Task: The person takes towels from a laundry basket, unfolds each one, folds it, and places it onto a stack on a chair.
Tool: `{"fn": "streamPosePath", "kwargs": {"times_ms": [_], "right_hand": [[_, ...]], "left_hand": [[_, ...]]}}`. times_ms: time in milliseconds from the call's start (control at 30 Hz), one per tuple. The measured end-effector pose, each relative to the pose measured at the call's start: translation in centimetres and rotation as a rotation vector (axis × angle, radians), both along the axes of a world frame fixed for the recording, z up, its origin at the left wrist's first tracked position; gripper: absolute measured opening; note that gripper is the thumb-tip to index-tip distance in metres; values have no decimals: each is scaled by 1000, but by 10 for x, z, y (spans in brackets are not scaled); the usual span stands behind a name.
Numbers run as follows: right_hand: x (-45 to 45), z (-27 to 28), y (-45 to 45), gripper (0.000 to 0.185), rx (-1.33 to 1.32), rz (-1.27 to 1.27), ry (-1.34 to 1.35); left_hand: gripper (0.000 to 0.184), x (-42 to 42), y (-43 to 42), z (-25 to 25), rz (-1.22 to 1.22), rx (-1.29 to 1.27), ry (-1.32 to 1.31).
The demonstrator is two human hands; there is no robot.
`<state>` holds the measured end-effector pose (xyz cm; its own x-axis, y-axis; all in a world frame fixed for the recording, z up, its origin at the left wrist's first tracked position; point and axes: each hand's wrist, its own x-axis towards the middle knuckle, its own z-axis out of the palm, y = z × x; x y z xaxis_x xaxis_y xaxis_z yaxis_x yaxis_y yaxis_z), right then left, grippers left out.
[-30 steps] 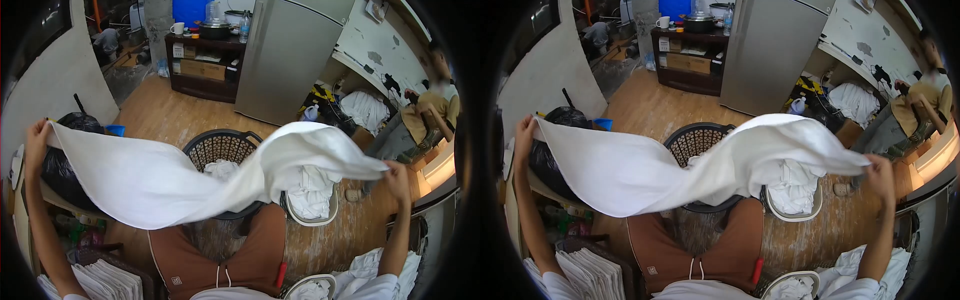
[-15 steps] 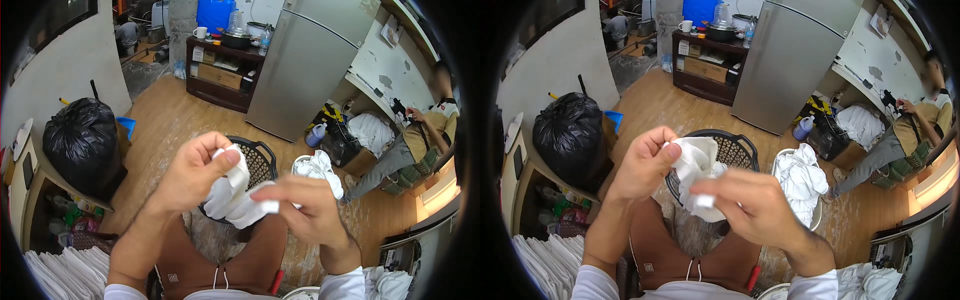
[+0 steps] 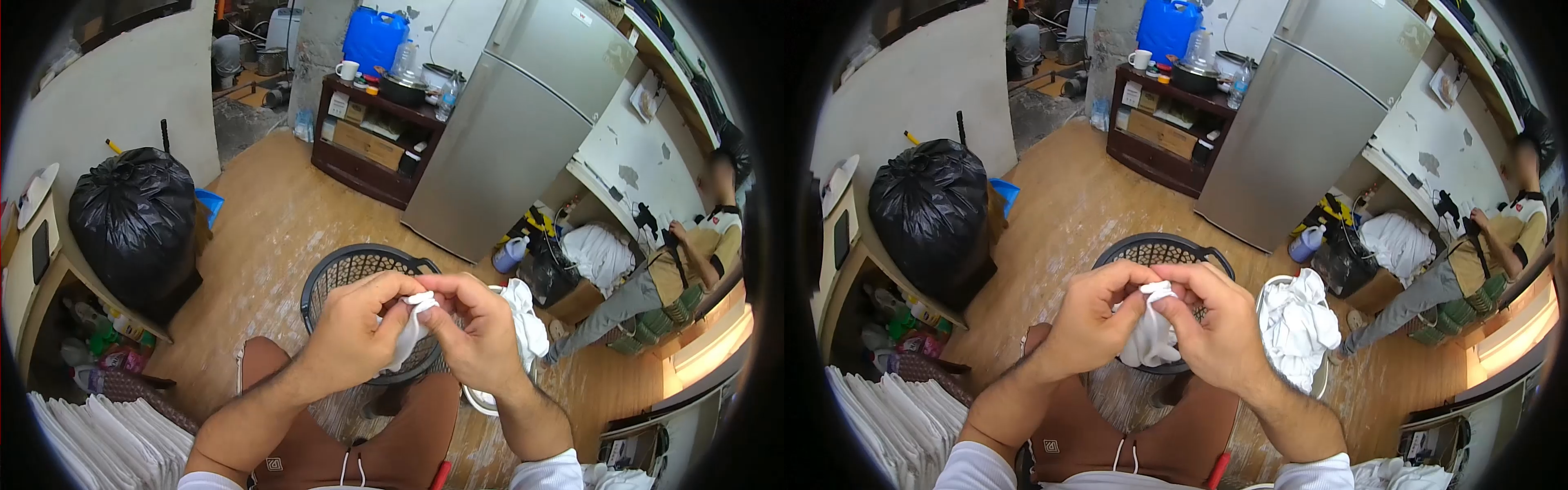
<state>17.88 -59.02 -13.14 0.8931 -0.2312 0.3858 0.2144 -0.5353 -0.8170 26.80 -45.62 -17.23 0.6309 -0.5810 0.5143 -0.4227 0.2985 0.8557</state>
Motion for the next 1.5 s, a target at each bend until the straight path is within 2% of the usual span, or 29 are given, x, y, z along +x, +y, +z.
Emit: {"fn": "streamPosePath", "kwargs": {"times_ms": [67,133,233,333,367,467,500,600,733,767,867,900,1000,1033,1133,1167,1300,1400,1500], "right_hand": [[1,1,-3,19,-92,-37,-14],[3,2,-4,15,-52,-51,-4],[12,-4,-6,12,86,-57,-75],[16,5,-1,13,116,-45,-116],[17,4,-3,13,74,-8,-117],[19,11,4,11,207,5,-16],[20,14,4,9,183,17,-17],[20,20,1,9,260,26,-86],[12,25,-7,8,235,38,-62],[11,24,-6,8,208,20,-97],[7,21,-3,11,135,-39,-190],[5,21,-3,11,149,-37,-227],[-2,29,-8,14,165,-42,-317],[-5,33,-10,15,165,-52,-350],[-17,52,-14,17,145,-58,-439],[-21,56,-16,16,136,-50,-467],[-42,75,-31,17,93,-6,-536],[-55,88,-42,22,90,-91,-574],[-69,98,-60,23,126,-140,-593]], "left_hand": [[15,-1,-3,1,-32,-81,135],[19,0,-6,-4,-26,-193,202],[26,0,-5,-9,119,-178,-227],[32,-9,-13,-21,303,-156,-260],[26,-11,-16,-22,329,-163,-180],[20,-7,-23,-27,310,-145,-278],[14,-10,-22,-27,227,-93,-232],[11,-1,-25,-32,-10,-141,-65],[15,8,-23,-38,2,-11,-82],[14,6,-26,-38,83,-43,-103],[17,17,-41,-62,410,-43,-375],[22,19,-44,-68,419,-15,-303],[30,29,-45,-84,474,100,-343],[31,30,-46,-89,414,123,-219],[31,43,-47,-109,385,104,-49],[30,50,-45,-118,373,168,-34],[38,63,-36,-133,452,193,-121],[39,61,-25,-133,478,298,-80],[36,64,-18,-150,490,277,-112]]}}
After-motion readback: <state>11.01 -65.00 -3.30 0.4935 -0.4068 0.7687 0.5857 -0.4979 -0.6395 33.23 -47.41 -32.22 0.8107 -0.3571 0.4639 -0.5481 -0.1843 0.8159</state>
